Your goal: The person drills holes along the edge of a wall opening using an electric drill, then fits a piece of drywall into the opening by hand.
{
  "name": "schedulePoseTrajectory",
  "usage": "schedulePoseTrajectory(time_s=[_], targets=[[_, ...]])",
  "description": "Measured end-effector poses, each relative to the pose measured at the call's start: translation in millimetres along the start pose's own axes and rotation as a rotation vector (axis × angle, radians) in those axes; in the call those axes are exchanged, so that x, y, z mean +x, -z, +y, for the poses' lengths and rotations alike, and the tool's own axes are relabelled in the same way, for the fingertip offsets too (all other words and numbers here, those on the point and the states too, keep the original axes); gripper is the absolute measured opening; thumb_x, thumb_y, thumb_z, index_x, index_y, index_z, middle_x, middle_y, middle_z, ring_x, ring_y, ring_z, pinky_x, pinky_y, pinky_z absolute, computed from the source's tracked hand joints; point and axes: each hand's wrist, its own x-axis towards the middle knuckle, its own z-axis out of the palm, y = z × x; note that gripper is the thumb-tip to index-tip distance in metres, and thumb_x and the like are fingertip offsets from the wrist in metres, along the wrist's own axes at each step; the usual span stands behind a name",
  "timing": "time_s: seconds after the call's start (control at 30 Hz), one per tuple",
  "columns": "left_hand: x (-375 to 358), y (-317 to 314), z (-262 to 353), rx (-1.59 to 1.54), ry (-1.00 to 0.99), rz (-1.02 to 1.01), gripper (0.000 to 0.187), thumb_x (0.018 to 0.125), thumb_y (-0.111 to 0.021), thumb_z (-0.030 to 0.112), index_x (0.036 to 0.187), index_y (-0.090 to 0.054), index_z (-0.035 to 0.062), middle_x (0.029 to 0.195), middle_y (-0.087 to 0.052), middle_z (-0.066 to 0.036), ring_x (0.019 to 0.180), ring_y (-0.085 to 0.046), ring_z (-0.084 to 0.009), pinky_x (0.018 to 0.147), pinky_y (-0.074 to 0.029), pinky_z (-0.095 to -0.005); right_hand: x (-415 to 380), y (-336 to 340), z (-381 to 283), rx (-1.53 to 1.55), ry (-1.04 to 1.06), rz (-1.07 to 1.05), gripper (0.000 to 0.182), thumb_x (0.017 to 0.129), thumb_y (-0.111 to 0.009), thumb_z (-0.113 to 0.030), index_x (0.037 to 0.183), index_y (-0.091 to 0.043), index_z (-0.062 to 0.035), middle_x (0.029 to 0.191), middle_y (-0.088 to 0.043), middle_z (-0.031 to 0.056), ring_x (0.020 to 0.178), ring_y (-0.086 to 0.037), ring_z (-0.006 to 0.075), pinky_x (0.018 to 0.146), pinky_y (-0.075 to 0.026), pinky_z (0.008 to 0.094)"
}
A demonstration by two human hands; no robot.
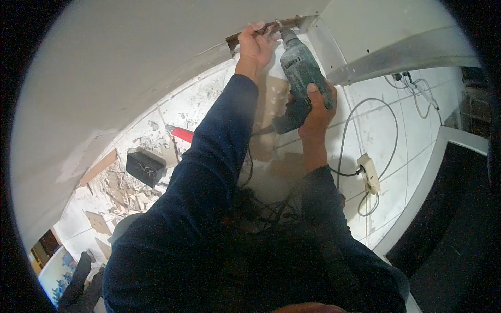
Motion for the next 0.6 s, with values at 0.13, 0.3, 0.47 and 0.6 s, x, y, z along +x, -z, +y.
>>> schedulePoseTrajectory(time_s=[0.13, 0.3, 0.47, 0.6], targets=[[-3.0, -1.7, 1.0, -0.012, 0.005, 0.023, 0.010, 0.076, -0.059, 0.015, 0.082, -0.052, 0.0118, 0.092, -0.056, -0.004, 0.097, -0.055, -0.0231, 0.085, -0.042, -0.0437, -2.0, -2.6, -7.8, 0.239, -0.177, -0.008, 0.036, 0.083, -0.064, -0.020, 0.110, -0.051, -0.0016, 0.089, -0.061, 0.0133, 0.066, -0.064, 0.0233, 0.055, -0.056, 0.0343], [3.6, 5.0, 0.0, 0.015, -0.007, -0.007, 0.016, 0.080, -0.059, 0.019, 0.092, -0.051, 0.0107, 0.103, -0.054, -0.009, 0.107, -0.052, -0.0282, 0.094, -0.036, -0.0470, -0.7, -0.8, -3.3, 0.191, -0.130, -0.022, 0.034, 0.083, -0.063, -0.020, 0.109, -0.051, -0.0022, 0.087, -0.061, 0.0130, 0.067, -0.065, 0.0226, 0.054, -0.056, 0.0341], [4.6, 9.7, 0.0, 0.000, 0.022, 0.010, 0.017, 0.079, -0.059, 0.018, 0.091, -0.051, 0.0105, 0.102, -0.054, -0.010, 0.105, -0.051, -0.0286, 0.093, -0.038, -0.0463, 1.9, 2.1, -1.3, 0.164, -0.129, -0.018, 0.036, 0.082, -0.064, -0.021, 0.110, -0.051, -0.0022, 0.086, -0.062, 0.0131, 0.067, -0.064, 0.0229, 0.055, -0.055, 0.0340], [2.4, 2.7, 0.4, -0.008, 0.012, -0.018, 0.012, 0.078, -0.058, 0.015, 0.088, -0.052, 0.0111, 0.099, -0.056, -0.006, 0.103, -0.052, -0.0255, 0.090, -0.039, -0.0452, 5.2, 2.8, -1.9, 0.094, -0.082, -0.004, 0.037, 0.082, -0.064, -0.022, 0.110, -0.050, -0.0022, 0.087, -0.061, 0.0133, 0.067, -0.064, 0.0232, 0.055, -0.055, 0.0337]])
